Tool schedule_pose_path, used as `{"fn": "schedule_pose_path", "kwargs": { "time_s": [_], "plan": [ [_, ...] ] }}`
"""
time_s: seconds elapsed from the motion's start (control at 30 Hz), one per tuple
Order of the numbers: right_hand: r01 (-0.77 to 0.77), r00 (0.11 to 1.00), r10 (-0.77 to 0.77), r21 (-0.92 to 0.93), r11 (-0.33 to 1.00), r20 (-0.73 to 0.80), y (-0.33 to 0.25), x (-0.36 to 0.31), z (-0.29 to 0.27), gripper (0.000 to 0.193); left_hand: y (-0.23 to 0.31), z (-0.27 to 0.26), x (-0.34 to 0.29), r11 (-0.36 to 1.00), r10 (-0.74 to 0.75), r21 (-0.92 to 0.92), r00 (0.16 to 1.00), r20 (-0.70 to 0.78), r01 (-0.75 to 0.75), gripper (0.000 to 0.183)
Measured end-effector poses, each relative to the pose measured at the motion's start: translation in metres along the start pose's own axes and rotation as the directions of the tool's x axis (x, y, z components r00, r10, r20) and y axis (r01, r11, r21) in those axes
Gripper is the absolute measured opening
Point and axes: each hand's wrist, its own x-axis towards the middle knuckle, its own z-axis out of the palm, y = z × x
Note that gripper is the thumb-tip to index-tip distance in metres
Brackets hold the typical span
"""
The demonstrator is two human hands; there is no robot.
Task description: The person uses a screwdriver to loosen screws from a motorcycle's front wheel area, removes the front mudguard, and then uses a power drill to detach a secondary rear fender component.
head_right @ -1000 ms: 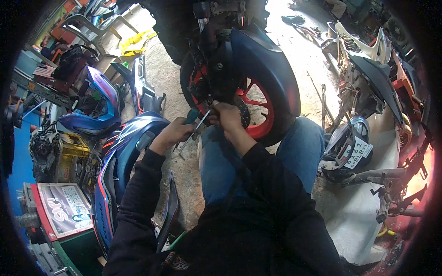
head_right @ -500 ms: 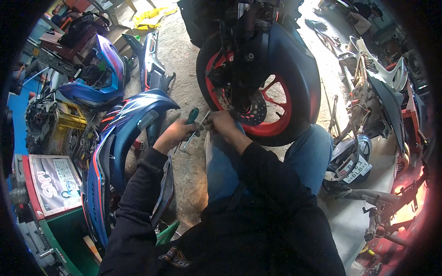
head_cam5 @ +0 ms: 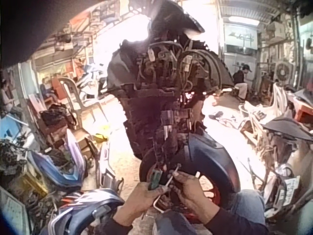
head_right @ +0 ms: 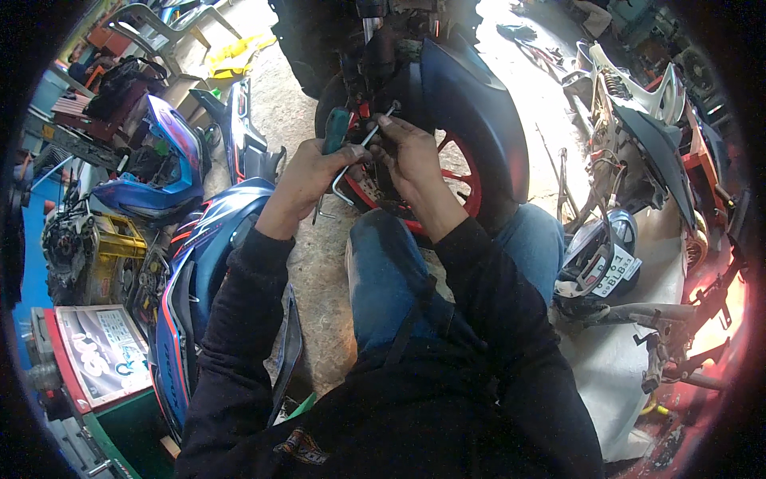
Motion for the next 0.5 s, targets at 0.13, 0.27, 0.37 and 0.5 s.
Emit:
{"fn": "schedule_pose_path", "kwargs": {
  "time_s": [0.13,0.27,0.37,0.5],
  "plan": [
    [0.051,0.999,-0.052,0.027,0.998,0.007,-0.001,-0.001,0.002,0.021,0.001,-0.002,0.002,1.000,-0.016,0.005,1.000,0.001,0.016,0.025],
    [0.055,0.998,-0.053,0.080,0.995,-0.029,0.000,0.003,0.003,0.020,0.018,-0.002,-0.002,0.999,0.031,0.013,0.999,0.020,-0.031,0.030],
    [0.037,0.997,-0.023,0.179,0.983,-0.079,0.000,0.007,0.011,0.016,0.037,-0.010,-0.020,0.958,0.000,0.285,1.000,-0.006,0.002,0.039],
    [0.008,0.980,0.024,0.159,0.987,-0.196,-0.002,0.009,0.018,0.008,0.044,-0.018,-0.026,0.799,0.125,0.592,0.992,0.011,-0.107,0.049]
  ]
}}
